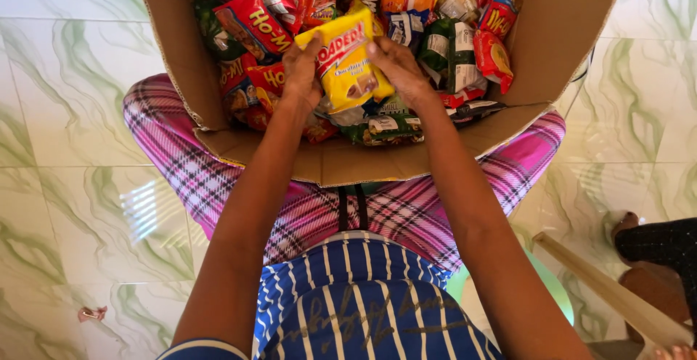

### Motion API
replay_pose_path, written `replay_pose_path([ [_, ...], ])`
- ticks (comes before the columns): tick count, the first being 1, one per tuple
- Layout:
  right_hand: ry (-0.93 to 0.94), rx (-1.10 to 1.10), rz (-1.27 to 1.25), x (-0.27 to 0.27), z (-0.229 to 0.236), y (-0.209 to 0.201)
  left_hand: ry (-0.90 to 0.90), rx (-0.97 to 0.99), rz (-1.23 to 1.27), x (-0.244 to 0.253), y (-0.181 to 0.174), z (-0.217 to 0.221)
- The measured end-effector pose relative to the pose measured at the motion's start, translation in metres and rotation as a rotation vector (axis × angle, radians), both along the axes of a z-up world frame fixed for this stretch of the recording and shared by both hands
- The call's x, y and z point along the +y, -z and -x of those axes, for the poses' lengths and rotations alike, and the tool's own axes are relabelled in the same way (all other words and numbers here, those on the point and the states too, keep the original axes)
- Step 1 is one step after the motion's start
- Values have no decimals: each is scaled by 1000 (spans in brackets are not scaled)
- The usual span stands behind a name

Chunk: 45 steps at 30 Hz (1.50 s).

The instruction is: Restocking a glass snack shelf in a grocery store from a cardboard box.

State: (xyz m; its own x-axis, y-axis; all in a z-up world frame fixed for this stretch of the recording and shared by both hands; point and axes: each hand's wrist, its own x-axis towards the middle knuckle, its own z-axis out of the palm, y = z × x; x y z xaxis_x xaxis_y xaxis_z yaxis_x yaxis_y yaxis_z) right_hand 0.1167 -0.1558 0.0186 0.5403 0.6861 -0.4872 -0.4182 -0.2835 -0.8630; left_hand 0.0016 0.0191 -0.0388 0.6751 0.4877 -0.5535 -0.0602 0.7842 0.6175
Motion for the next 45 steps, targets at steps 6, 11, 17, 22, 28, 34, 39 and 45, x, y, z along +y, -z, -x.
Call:
replay_pose_path([
  [6,-139,15,139,-11,-6,7,-233,-17,121,13,20,2],
  [11,-160,-24,18,-15,-7,10,-277,1,111,16,40,4],
  [17,-203,16,-38,-10,-4,-9,-243,92,-29,14,27,0],
  [22,-151,79,20,0,1,-13,-101,54,-345,0,17,-8],
  [28,142,-59,-76,-5,-10,16,415,75,-354,-13,-58,1],
  [34,195,-103,-286,-3,-7,23,569,-69,-652,-12,-13,5],
  [39,248,-512,-345,0,-22,66,432,-162,-1139,-13,-32,-16],
  [45,358,-773,-235,26,-47,-22,277,-139,-1492,2,-89,-70],
])
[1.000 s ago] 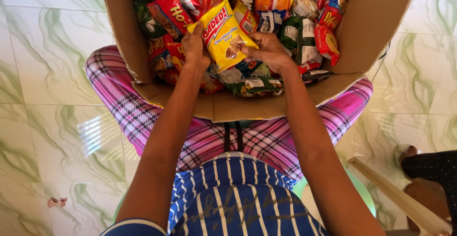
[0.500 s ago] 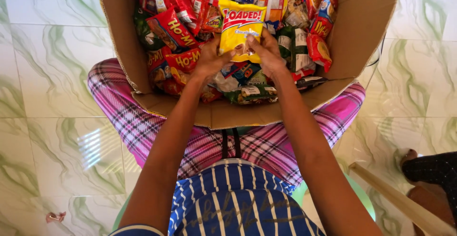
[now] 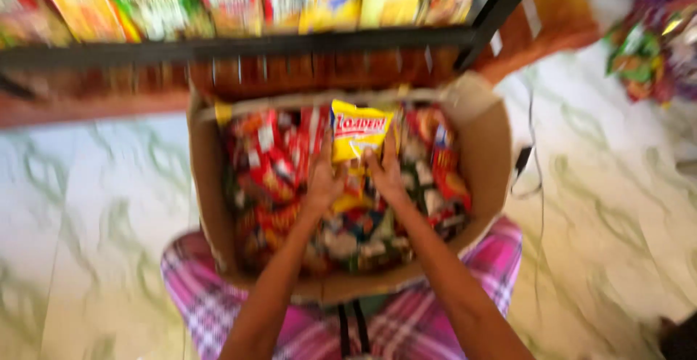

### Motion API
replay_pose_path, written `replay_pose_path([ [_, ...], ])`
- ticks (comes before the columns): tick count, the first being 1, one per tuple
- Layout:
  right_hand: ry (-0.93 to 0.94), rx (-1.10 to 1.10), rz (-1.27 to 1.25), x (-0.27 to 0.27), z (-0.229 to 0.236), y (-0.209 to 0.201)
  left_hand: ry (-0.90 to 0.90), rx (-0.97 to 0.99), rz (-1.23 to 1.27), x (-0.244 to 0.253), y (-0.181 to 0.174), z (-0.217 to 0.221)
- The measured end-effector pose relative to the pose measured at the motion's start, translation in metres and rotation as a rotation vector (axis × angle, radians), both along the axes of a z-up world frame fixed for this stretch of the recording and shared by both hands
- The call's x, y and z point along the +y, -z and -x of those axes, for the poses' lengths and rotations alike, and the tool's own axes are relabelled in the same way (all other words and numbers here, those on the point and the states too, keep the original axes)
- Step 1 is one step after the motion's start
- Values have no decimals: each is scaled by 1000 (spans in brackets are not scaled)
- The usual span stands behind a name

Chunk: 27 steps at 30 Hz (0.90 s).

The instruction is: Restocking a glass snack shelf in a grocery store from a cardboard box.

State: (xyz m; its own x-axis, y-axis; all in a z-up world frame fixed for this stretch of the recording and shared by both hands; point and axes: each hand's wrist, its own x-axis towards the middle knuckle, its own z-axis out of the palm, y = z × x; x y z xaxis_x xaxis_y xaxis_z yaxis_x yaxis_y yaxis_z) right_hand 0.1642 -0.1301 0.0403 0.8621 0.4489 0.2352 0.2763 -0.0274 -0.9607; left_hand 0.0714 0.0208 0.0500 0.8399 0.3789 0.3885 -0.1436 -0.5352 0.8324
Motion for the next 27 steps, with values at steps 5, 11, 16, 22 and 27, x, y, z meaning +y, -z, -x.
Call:
replay_pose_path([
  [5,28,-92,-121,16,-44,-89,13,76,88,12,-105,-53],
  [11,195,-433,-115,32,-121,-197,-77,-241,-213,24,-201,-135],
  [16,206,-432,-191,39,-168,-279,-84,-262,-226,28,-273,-199],
  [22,495,-859,49,42,-241,-299,-88,-457,-282,33,-292,-261],
  [27,504,-660,171,45,-268,-319,-106,-401,-254,35,-295,-302],
])
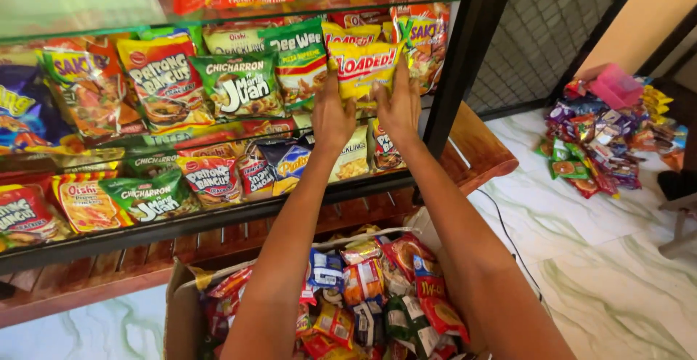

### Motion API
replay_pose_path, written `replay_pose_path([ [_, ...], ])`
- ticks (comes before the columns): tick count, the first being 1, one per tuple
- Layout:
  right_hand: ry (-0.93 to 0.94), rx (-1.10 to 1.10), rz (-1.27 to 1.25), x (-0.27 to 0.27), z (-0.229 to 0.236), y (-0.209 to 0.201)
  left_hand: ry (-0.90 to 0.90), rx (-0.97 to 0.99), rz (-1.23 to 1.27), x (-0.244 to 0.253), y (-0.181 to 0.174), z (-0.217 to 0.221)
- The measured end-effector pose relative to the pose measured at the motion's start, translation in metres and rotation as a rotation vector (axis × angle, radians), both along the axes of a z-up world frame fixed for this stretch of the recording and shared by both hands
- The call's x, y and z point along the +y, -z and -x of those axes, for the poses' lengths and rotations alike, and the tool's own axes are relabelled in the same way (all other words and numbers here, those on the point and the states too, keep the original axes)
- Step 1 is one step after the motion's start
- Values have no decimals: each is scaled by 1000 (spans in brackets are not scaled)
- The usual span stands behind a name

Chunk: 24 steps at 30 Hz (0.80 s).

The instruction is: Restocking a glass snack shelf in a grocery store from a cardboard box.

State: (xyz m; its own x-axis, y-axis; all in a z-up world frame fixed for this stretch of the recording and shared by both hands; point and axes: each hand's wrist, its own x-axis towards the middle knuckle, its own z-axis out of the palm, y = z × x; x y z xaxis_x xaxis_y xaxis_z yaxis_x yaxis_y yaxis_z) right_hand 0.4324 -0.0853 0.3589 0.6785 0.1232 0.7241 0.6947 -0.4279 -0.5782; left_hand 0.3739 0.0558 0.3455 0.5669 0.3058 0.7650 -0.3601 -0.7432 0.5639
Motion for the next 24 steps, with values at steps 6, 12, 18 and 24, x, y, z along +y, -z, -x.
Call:
replay_pose_path([
  [6,-43,-153,-71,15,-17,13,-70,90,103,4,14,-29],
  [12,11,-323,40,12,-27,44,-154,105,89,10,14,-44],
  [18,80,-242,161,14,-12,46,-146,99,45,10,19,-62],
  [24,81,-251,199,14,-20,53,-95,31,61,8,17,-51],
])
